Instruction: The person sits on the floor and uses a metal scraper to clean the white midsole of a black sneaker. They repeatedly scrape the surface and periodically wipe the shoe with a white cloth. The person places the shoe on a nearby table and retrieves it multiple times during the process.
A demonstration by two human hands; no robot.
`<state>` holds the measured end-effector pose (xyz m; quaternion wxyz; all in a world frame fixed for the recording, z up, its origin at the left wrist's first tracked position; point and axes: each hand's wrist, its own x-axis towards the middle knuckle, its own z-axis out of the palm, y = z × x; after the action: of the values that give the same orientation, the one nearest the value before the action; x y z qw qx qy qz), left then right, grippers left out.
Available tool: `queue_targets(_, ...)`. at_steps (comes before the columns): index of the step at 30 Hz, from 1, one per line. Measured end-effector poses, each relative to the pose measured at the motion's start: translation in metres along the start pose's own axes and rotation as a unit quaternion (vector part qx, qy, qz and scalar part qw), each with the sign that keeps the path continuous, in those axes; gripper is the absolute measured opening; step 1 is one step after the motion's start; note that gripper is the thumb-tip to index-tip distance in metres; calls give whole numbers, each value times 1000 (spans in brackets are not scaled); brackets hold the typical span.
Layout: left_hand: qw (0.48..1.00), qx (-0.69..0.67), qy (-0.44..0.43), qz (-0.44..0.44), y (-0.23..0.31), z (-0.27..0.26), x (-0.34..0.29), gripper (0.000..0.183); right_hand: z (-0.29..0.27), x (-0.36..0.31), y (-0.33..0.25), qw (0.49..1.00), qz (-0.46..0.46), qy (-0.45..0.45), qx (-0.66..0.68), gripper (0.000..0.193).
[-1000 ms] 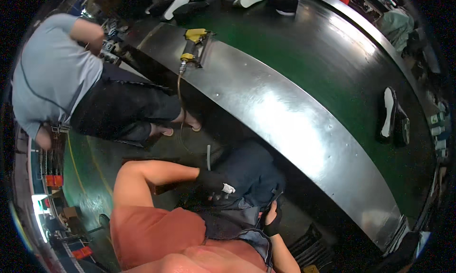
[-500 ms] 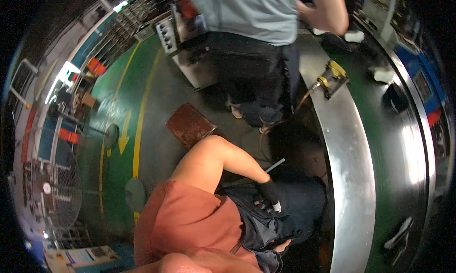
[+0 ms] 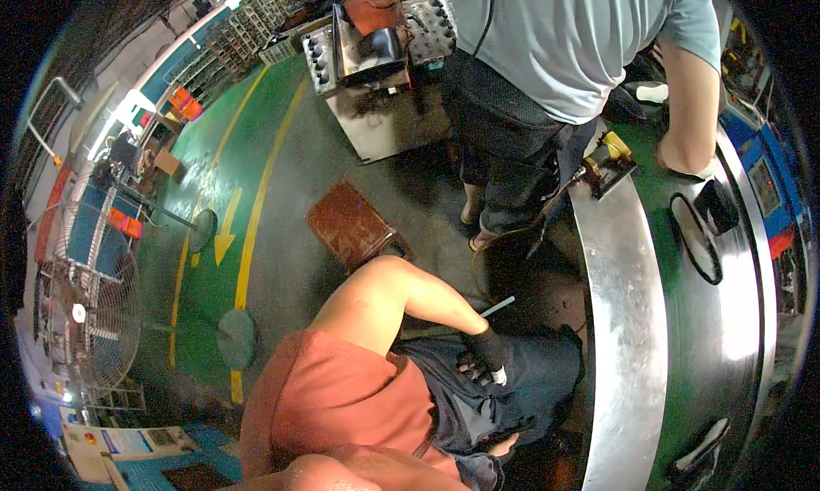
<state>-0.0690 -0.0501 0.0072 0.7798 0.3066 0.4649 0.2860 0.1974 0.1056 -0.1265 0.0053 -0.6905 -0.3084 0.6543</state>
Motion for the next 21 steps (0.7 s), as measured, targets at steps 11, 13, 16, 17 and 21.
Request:
queue_targets(11,994,-23,-35,-102,34,-14,-13,40,-17,-17,26,994,-9,-67,90,63)
queue_targets(13,997,-28,-16,-66,27,-16,-8,44,-17,-27,27,997,-55,-60,7,63)
queue_targets(16,995,-30,13,-96,11,-23,9,49,-20,-57,7,982,-123,-36,-136,78)
queue_targets(17,990,9,-9,-143,28,-24,10,49,-23,-67,1,986,-98,-29,-129,73)
queue_targets(21,975,166,-39,-139,93,-5,5,45,-21,-98,-16,992,-93,-34,-80,64)
